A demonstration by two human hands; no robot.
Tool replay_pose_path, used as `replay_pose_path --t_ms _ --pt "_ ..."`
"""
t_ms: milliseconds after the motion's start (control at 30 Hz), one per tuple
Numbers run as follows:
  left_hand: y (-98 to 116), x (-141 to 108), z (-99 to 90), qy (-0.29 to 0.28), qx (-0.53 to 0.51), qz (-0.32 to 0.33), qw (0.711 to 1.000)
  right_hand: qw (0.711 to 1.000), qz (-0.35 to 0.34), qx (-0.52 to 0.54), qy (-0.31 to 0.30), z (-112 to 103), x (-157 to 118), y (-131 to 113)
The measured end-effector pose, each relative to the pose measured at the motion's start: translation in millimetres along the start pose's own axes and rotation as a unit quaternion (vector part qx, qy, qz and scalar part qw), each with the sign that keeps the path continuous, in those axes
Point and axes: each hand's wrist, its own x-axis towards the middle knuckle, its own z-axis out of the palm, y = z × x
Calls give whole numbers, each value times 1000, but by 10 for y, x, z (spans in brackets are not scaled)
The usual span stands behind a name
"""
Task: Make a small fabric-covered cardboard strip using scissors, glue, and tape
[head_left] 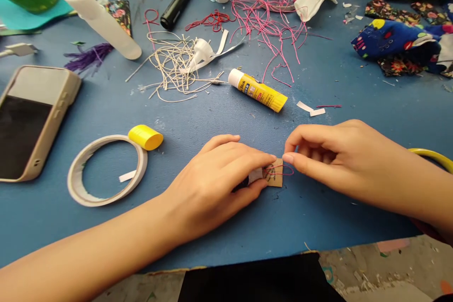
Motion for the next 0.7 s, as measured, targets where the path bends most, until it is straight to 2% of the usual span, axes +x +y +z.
replay_pose_path --t_ms 67,200,367,500,700 --pt "-1 1 0 -10 -22 -7 1000 998 -62 -15 31 55 6 19" --pt "16 18 -19 1 -73 -1 997 986 -156 -41 36 134 16 58" --pt "61 35 -50 15 -132 -69 989 981 -181 -40 51 162 35 83" --pt "54 33 -93 -10 -160 -104 981 980 -189 -32 56 169 38 105" --pt "20 62 -190 -51 -175 -122 976 977 -202 -46 56 183 19 156"
